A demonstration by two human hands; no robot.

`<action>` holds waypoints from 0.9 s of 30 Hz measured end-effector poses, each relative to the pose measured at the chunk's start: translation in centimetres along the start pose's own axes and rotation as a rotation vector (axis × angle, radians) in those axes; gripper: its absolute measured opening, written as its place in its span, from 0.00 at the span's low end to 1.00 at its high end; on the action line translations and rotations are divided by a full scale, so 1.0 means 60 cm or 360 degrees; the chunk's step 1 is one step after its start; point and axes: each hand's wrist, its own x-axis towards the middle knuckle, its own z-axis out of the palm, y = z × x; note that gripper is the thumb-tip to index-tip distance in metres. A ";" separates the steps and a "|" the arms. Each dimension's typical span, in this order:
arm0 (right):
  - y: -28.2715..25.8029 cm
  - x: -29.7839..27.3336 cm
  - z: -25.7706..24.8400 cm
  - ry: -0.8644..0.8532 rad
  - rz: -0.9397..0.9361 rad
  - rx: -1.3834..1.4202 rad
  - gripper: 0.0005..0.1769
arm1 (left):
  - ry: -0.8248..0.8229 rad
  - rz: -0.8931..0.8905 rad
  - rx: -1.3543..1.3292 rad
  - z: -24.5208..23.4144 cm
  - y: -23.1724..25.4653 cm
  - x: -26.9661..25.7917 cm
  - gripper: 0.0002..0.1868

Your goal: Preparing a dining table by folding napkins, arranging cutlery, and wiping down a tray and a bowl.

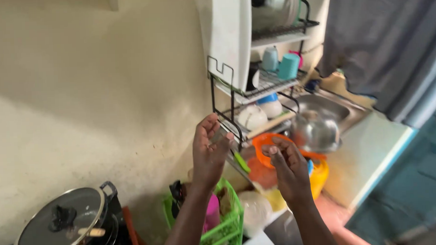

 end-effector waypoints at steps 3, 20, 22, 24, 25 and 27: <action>0.050 0.102 0.003 -0.0105 -0.0039 0.0127 0.25 | 0.0046 -0.0008 0.0064 0.029 -0.036 0.053 0.40; 0.187 0.609 0.107 -0.0435 -0.0599 0.0294 0.21 | 0.0327 0.0236 0.0885 0.175 -0.195 0.459 0.51; 0.199 0.614 0.109 -0.0373 -0.0709 0.0252 0.15 | 0.0343 0.0218 0.0977 0.180 -0.204 0.468 0.50; 0.195 0.615 0.107 -0.0388 -0.0302 0.0373 0.10 | 0.0367 0.0227 0.1079 0.188 -0.209 0.471 0.47; 0.189 0.616 0.104 -0.0392 -0.0298 0.0378 0.10 | 0.0370 0.0225 0.1085 0.190 -0.209 0.472 0.47; 0.173 0.617 0.096 -0.0573 -0.0537 0.0328 0.13 | 0.0403 0.0294 0.1131 0.196 -0.206 0.475 0.46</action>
